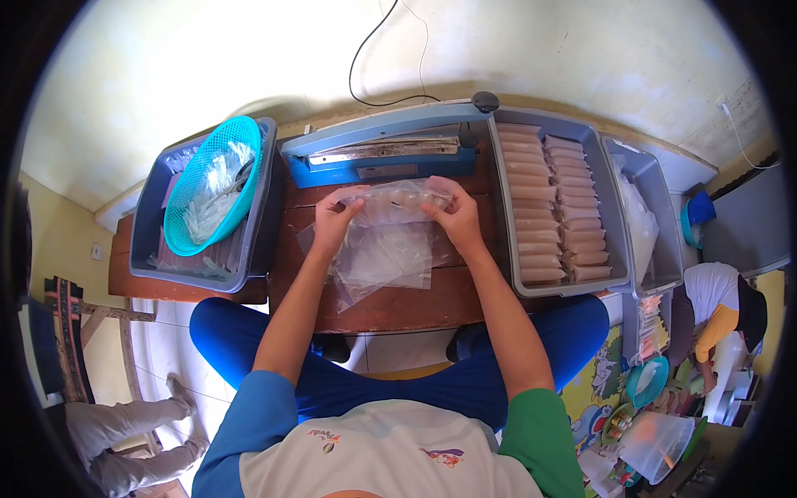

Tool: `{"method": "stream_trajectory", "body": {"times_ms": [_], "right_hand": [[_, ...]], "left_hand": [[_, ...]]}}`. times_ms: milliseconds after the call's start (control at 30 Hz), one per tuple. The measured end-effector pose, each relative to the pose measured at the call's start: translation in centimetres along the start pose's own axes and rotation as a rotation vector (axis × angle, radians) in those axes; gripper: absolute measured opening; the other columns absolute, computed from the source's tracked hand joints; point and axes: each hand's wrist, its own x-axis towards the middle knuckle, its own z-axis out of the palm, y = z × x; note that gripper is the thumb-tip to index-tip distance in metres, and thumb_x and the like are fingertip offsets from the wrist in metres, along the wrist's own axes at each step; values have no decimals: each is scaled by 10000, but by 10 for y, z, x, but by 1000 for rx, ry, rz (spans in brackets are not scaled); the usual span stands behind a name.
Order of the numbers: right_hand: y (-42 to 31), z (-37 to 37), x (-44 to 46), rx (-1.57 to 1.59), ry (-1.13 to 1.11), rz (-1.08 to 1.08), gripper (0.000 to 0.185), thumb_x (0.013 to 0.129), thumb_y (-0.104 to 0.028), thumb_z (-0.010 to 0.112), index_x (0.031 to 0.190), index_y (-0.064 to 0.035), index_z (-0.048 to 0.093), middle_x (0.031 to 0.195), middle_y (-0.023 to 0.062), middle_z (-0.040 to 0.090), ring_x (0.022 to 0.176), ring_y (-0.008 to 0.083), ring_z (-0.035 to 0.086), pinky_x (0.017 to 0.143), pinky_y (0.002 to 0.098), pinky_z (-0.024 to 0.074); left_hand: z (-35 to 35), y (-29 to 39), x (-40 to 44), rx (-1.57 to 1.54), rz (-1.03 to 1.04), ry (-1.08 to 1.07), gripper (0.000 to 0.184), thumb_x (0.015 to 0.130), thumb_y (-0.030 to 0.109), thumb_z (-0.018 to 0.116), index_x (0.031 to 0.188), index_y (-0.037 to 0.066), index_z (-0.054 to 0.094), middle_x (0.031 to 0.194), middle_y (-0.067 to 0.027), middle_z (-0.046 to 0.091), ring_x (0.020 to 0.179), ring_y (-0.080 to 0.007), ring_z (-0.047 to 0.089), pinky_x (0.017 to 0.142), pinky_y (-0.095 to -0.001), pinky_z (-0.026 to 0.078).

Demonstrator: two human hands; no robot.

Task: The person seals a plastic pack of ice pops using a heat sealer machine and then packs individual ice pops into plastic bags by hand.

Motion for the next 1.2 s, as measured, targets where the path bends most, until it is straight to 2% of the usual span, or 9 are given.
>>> {"method": "stream_trajectory", "body": {"times_ms": [67,233,300,367,500,667,800,967,1200], "right_hand": [[14,-5,-3,-15,-38,47,508,806,-50,753,1265,-5,541,1200,78,610,1077,159,580,918,291,473],[26,-4,-6,-456,-26,135,438,751,-58,793,1145,18,616,1033,53,675,958,133,613,837,277,486],[28,1,-6,-455,-14,80,407,732,-77,796,1100,4,643,981,68,695,908,139,632,807,295,498],[30,1,-6,-454,0,23,376,713,-95,798,1056,-11,671,930,83,715,858,145,652,776,313,509],[28,1,-5,-497,5,38,345,719,-83,786,1039,-15,676,929,81,717,851,150,654,769,316,511],[24,4,-7,-410,83,70,284,749,-86,772,998,12,676,918,69,719,833,135,649,756,311,512],[-4,7,-11,-219,69,140,296,795,-128,760,1031,24,665,951,67,702,865,130,633,781,303,504],[-31,14,-14,1,44,176,375,837,-171,734,1139,24,624,1045,78,674,944,141,618,839,295,485],[-21,4,-28,-135,56,315,424,847,-176,721,1187,40,590,1097,104,659,997,170,618,875,308,480]], "left_hand": [[1,1,1,-26,2,2,353,806,25,744,1149,20,660,1162,-57,652,1016,-128,591,870,-273,472],[10,6,-4,-23,12,18,414,795,62,765,1183,22,626,1139,-54,638,1009,-126,576,867,-262,458],[10,1,-5,-38,-30,35,421,791,73,772,1180,24,618,1128,-55,632,1012,-124,570,868,-257,454],[3,-18,-4,224,-31,43,391,784,62,774,1142,32,619,1053,-46,644,963,-116,580,835,-253,462],[-1,-35,-1,173,-138,82,320,796,44,754,1091,33,630,1006,-34,660,910,-107,598,796,-257,479],[11,2,0,37,-14,51,251,835,50,716,1072,22,638,973,-18,673,865,-92,614,762,-249,491],[11,34,0,2,-138,-9,230,852,51,696,1074,28,642,978,-13,672,853,-82,613,756,-247,492],[21,38,-3,-359,-206,-40,250,921,153,640,1143,40,612,1065,-43,655,949,-107,610,815,-270,487],[45,40,-16,-314,-412,-36,458,931,198,633,1326,38,465,1235,-97,590,1131,-183,572,960,-330,463]]}}
